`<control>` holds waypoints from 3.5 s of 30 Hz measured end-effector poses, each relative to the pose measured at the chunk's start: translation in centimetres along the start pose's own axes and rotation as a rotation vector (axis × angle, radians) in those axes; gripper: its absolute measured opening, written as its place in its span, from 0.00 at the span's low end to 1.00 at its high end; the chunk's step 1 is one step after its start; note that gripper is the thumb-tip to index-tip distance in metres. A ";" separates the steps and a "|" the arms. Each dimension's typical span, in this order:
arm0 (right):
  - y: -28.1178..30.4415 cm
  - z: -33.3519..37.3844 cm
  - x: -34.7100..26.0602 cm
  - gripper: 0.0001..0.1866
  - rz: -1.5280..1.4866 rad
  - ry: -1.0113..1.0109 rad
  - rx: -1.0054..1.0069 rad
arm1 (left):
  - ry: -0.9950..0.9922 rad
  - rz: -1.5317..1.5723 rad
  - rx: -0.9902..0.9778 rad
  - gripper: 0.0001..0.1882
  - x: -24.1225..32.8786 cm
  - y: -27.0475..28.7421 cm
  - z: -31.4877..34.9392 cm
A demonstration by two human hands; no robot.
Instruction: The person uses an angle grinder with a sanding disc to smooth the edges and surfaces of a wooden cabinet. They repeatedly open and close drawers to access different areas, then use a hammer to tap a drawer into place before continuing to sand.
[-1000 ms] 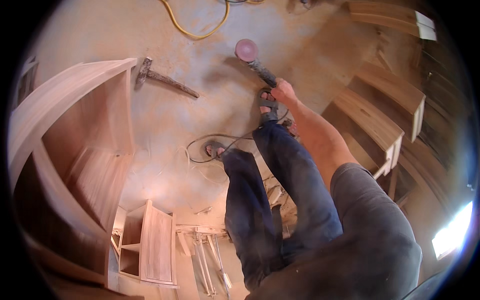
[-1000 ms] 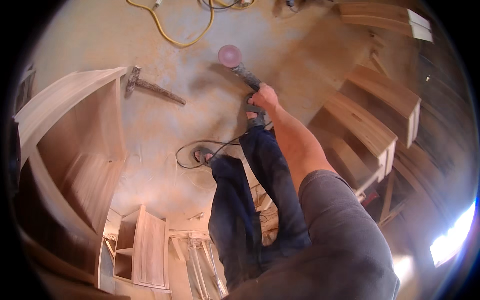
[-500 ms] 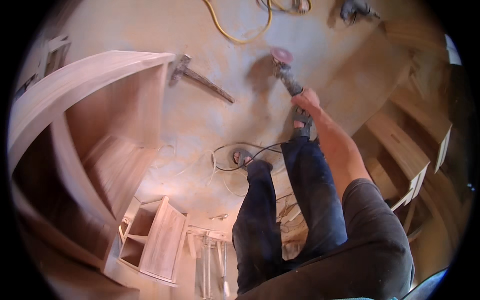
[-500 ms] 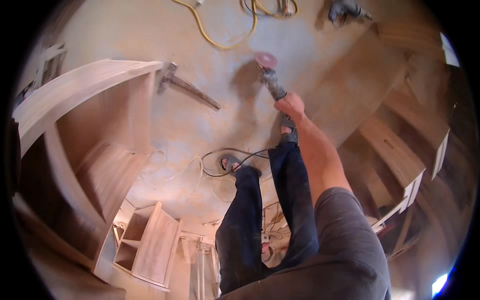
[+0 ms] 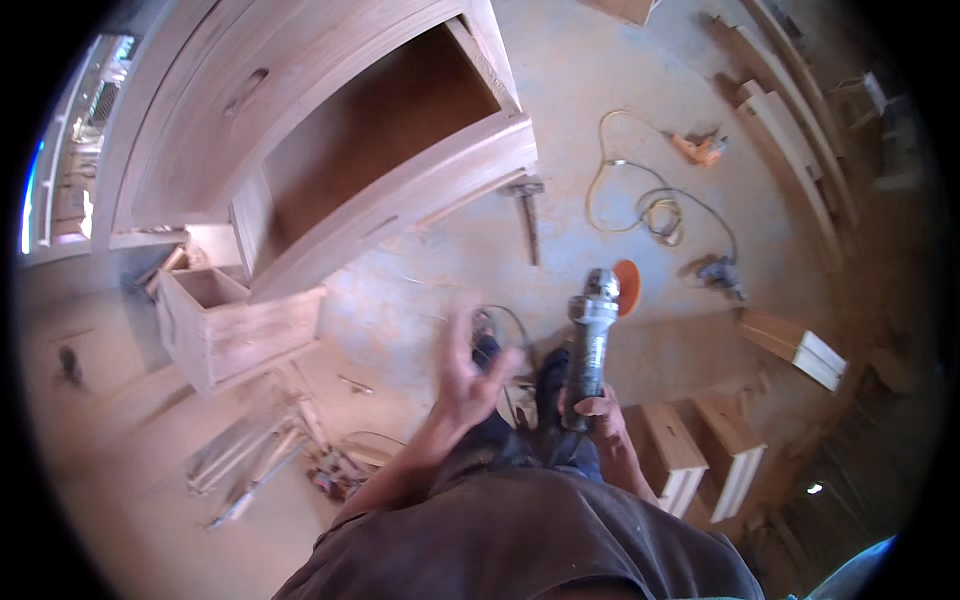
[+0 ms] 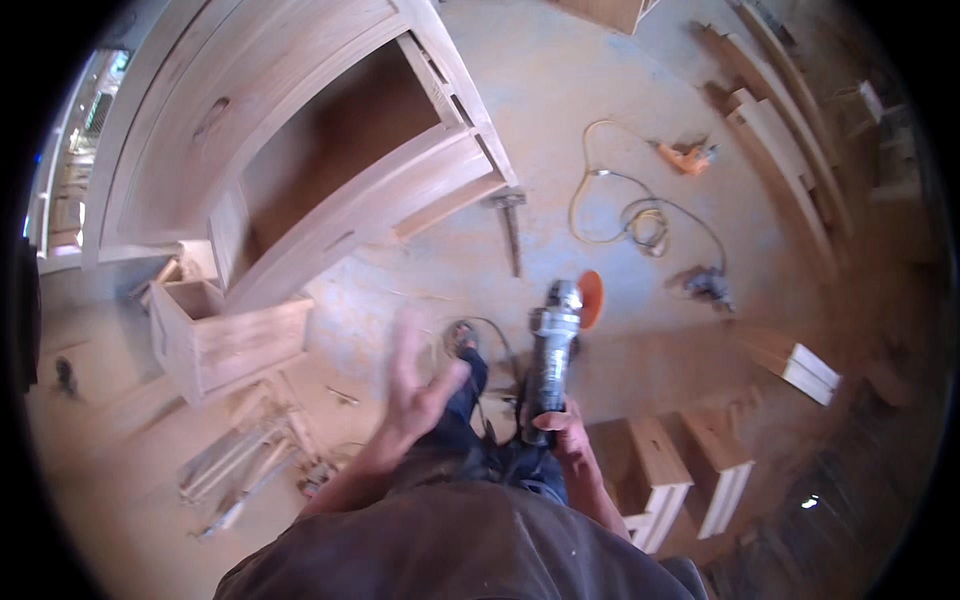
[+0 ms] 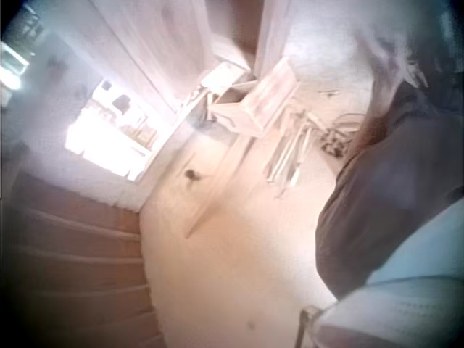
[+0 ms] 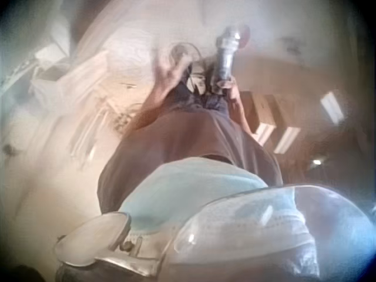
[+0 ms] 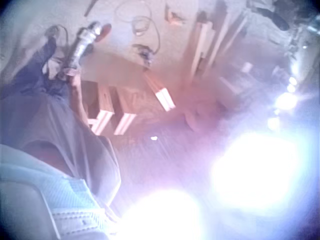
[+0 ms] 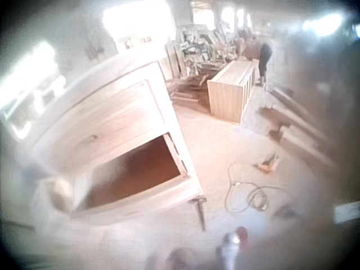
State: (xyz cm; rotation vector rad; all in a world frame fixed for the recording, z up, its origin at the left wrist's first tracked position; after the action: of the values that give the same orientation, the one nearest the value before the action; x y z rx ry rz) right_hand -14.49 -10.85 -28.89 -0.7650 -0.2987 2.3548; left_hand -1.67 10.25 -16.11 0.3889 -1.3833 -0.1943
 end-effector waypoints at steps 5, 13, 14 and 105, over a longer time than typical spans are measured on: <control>-3.5 4.9 -3.6 0.34 0.160 0.029 -0.252 | 0.756 0.761 -0.641 0.40 0.5 -7.6 6.1; -15.0 12.6 -8.8 0.35 0.685 0.619 0.271 | 0.155 0.733 -0.533 0.30 5.0 -1.7 3.4; -15.9 12.5 -8.2 0.36 0.604 0.556 0.141 | 0.074 0.733 -0.500 0.30 6.2 -0.1 2.7; -44.4 9.1 -1.0 0.28 0.811 -0.013 -0.357 | 0.611 1.073 0.096 0.20 1.1 24.3 -5.6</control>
State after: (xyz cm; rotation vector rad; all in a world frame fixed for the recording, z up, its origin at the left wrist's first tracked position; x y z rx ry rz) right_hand 3.07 22.61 -3.89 -1.2099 -0.4919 3.1082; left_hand 1.73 33.10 -6.68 -0.2423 -0.8373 0.8144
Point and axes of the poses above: each hand's wrist, its own z-axis away from the middle knuckle, its own y-axis out of the back of the hand, x = y × z, the point moved 5 cm from there along -z, towards the middle knuckle, and after that the axes turned 13 degrees about x, right-handed, at the moved point
